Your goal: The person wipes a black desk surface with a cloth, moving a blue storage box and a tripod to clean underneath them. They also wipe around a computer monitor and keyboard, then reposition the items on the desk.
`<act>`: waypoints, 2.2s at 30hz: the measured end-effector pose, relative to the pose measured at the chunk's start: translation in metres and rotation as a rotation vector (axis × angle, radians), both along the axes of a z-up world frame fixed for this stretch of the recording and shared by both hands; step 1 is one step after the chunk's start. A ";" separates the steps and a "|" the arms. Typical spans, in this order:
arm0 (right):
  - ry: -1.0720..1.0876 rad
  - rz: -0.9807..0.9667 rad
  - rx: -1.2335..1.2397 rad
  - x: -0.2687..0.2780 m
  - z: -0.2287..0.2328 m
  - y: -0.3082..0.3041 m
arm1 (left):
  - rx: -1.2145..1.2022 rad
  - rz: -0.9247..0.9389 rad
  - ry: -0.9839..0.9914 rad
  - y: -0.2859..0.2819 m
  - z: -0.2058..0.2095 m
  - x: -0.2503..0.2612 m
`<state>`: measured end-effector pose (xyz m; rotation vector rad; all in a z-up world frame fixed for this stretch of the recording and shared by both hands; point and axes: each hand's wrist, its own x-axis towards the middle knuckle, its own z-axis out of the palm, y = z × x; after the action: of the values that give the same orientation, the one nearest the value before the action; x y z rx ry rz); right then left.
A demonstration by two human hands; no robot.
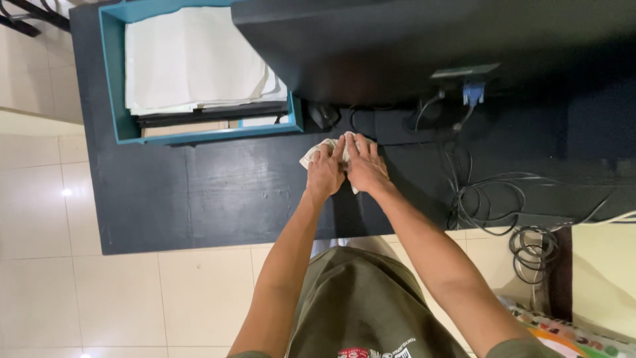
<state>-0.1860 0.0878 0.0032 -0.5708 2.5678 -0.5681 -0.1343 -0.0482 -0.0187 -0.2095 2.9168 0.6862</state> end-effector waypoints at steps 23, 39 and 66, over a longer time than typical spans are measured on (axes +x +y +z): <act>0.011 -0.061 0.098 0.165 0.016 0.042 | 0.016 -0.233 0.032 0.025 0.008 0.148; -0.017 -0.065 0.117 0.194 0.025 0.064 | -0.079 -0.301 -0.131 0.063 0.015 0.172; -0.146 -0.040 0.177 0.011 0.014 0.091 | -0.104 -0.324 -0.216 0.088 -0.029 -0.006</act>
<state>-0.1745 0.1790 0.0176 -0.4022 2.4638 -0.3752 -0.1398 0.0402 -0.0473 0.1657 2.6901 0.4309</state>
